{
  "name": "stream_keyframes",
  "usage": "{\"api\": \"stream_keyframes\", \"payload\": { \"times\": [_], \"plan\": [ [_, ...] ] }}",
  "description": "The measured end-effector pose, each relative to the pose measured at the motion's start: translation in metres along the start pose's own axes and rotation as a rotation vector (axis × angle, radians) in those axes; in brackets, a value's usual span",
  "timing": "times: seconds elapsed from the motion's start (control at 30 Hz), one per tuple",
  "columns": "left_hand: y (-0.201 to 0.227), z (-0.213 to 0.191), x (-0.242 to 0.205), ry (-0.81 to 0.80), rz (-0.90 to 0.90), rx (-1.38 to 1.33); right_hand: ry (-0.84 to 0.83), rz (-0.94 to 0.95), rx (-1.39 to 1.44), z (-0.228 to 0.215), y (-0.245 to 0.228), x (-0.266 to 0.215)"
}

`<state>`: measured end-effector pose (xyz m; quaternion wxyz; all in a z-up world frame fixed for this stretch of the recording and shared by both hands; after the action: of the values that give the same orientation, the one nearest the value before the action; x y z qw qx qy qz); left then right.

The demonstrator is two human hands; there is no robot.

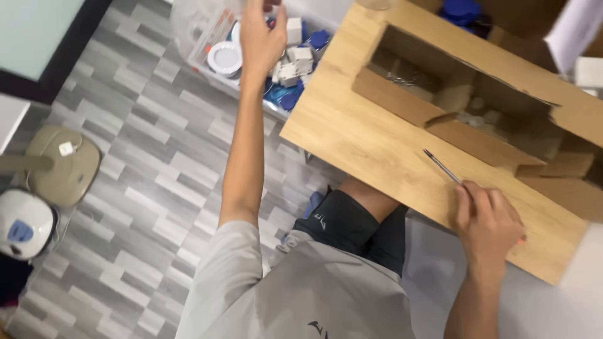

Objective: The person uses a screwdriver to tighten screws on a white and blue electrical component. They then pick up a blue plastic part and a white plastic part, inspecting them before reassembling the components and securing them with the screwdriver.

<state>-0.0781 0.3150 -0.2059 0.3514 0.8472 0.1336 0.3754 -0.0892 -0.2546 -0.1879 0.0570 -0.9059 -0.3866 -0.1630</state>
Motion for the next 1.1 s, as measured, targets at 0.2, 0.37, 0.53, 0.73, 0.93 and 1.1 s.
{"api": "stream_keyframes", "payload": {
  "times": [0.2,0.37,0.53,0.73,0.93,1.1],
  "plan": [
    [-0.184,0.102,-0.055,-0.331,-0.467,0.069,0.015,-0.050,-0.054,0.033,0.017,-0.012],
    [-0.201,0.147,-0.091,-0.638,-0.676,0.085,0.023,-0.047,-0.027,0.029,0.009,-0.002],
    [-0.211,0.187,-0.088,-0.625,-0.595,0.153,0.003,-0.008,0.011,0.033,0.010,0.000],
    [-0.213,0.199,-0.081,-0.700,-0.669,0.207,0.004,-0.021,0.027,0.027,0.007,0.011],
    [-0.228,0.178,-0.094,-0.593,-0.490,0.271,-0.002,-0.022,0.066,0.022,0.007,0.016],
    [-0.214,0.154,-0.112,-0.441,-0.601,0.124,0.025,0.004,0.065,0.016,0.006,0.016]
  ]
}}
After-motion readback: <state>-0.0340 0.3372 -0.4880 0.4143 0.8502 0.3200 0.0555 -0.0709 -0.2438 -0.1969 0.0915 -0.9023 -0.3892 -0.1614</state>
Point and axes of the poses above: each hand's wrist, its own x-axis towards the middle knuckle, its own z-axis out of the palm, y = z × x, the point moved 2 cm from there along x, towards the middle knuckle, and after that the axes turned 11 degrees about -y, right-handed, at the moved point
